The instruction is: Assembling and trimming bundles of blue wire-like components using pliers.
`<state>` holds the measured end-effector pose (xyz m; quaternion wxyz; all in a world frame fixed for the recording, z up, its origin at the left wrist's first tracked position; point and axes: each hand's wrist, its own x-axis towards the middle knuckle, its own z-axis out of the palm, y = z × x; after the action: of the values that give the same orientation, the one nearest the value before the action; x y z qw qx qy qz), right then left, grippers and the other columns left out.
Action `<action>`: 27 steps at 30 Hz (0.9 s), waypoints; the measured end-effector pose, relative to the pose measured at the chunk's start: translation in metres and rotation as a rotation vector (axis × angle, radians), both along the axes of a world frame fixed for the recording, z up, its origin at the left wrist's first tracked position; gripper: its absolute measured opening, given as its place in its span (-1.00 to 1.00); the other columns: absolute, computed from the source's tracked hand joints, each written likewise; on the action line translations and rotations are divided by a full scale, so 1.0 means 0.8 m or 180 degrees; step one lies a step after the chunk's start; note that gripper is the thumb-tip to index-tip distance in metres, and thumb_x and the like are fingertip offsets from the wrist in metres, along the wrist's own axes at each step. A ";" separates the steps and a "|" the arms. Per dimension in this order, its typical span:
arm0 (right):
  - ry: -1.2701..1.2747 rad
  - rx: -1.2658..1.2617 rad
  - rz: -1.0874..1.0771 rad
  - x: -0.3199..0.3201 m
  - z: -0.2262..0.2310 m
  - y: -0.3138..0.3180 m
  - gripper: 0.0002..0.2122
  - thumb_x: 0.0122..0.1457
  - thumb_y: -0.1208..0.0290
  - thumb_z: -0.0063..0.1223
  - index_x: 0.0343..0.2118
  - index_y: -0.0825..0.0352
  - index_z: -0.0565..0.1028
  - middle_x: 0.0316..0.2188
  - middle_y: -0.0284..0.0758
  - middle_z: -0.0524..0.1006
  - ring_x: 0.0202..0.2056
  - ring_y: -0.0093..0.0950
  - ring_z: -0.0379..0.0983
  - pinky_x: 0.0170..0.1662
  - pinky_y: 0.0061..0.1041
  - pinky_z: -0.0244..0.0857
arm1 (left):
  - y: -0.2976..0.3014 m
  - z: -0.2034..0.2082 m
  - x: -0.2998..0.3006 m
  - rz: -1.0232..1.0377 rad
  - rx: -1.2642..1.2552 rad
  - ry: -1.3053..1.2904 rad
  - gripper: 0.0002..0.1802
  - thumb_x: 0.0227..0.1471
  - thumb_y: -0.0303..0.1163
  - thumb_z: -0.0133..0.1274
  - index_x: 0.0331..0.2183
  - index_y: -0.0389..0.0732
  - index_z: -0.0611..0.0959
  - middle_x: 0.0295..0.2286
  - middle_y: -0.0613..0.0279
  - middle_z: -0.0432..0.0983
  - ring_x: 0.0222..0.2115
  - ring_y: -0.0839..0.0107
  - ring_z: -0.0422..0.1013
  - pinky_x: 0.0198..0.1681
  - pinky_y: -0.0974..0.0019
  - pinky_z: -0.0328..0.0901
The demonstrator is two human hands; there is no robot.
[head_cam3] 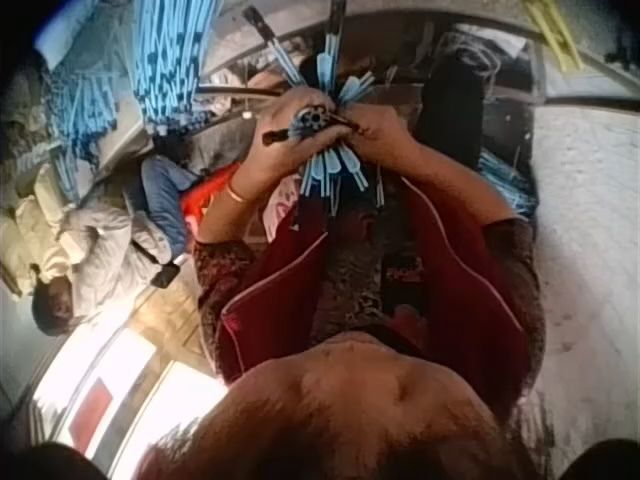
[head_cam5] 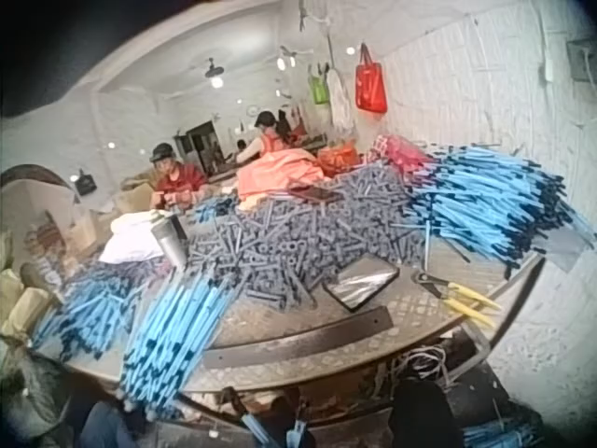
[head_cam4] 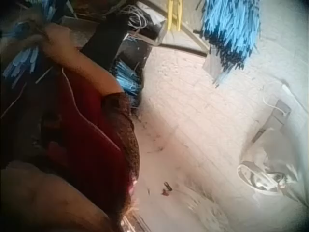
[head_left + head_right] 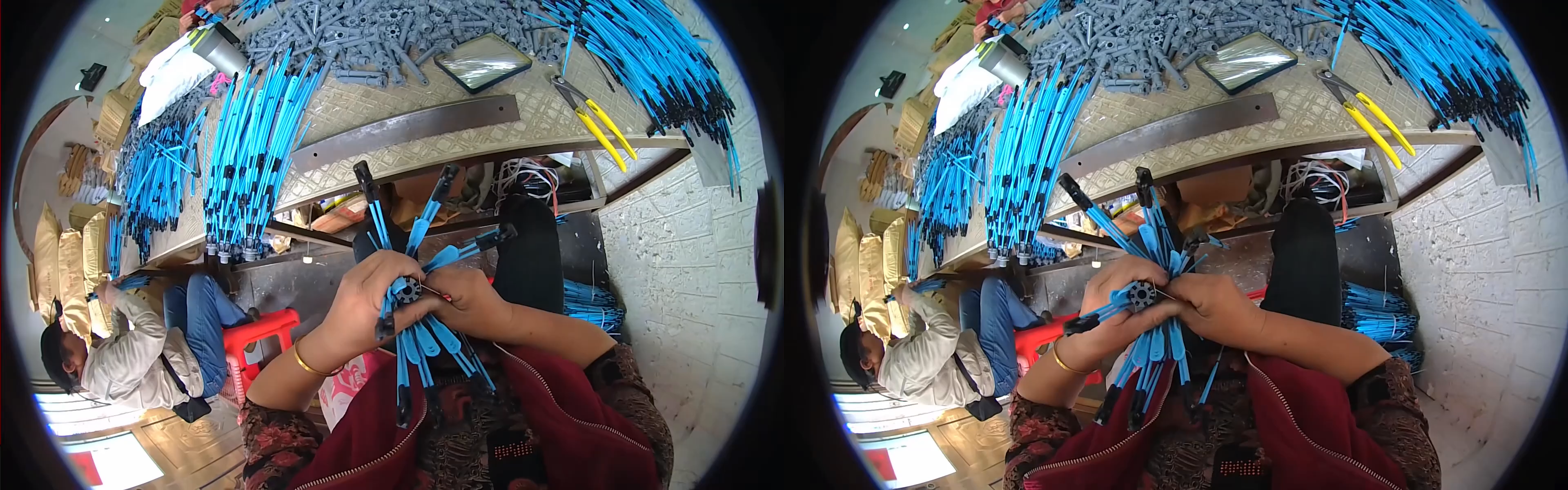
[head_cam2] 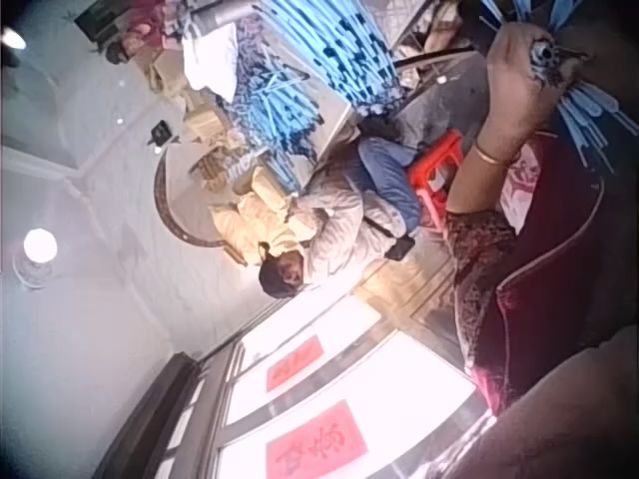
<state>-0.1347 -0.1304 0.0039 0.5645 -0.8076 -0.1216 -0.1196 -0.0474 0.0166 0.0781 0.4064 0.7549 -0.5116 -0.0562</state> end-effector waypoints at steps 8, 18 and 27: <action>-0.0069 -0.0867 0.0425 0.001 0.052 -0.029 -0.70 0.03 0.46 -0.03 -0.12 0.27 0.33 -0.55 -0.22 0.46 -0.49 -0.19 0.44 -0.49 -0.33 0.32 | 0.011 -0.015 0.006 0.0189 -0.0206 0.0314 -0.75 -0.29 -0.54 0.17 -0.46 -0.25 0.47 -0.50 0.14 0.46 -0.49 0.18 0.44 -0.42 0.28 0.32; -0.1049 -0.2050 0.0821 0.024 0.056 -0.065 -0.43 0.04 0.48 -0.11 0.15 0.16 0.04 -0.67 -0.27 0.43 -0.64 -0.29 0.43 -0.64 -0.36 0.26 | 0.009 0.001 0.014 0.0142 0.0232 0.0460 -0.74 -0.31 -0.52 0.17 -0.46 -0.27 0.47 -0.52 0.12 0.46 -0.49 0.15 0.44 -0.43 0.27 0.32; 0.0933 -0.1354 0.1384 0.026 0.083 -0.066 -0.63 0.10 0.37 -0.05 0.00 0.19 0.28 -0.45 -0.30 0.49 -0.48 -0.39 0.48 -0.45 -0.50 0.34 | -0.001 -0.007 0.018 0.0006 0.0283 0.0272 -0.73 -0.34 -0.46 0.22 -0.50 -0.25 0.48 -0.54 0.09 0.45 -0.53 0.13 0.42 -0.48 0.24 0.30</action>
<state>-0.1138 -0.1832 0.0701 0.4071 -0.8711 -0.2308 0.1489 -0.0333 0.0155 0.0724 0.3940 0.7696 -0.4902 -0.1107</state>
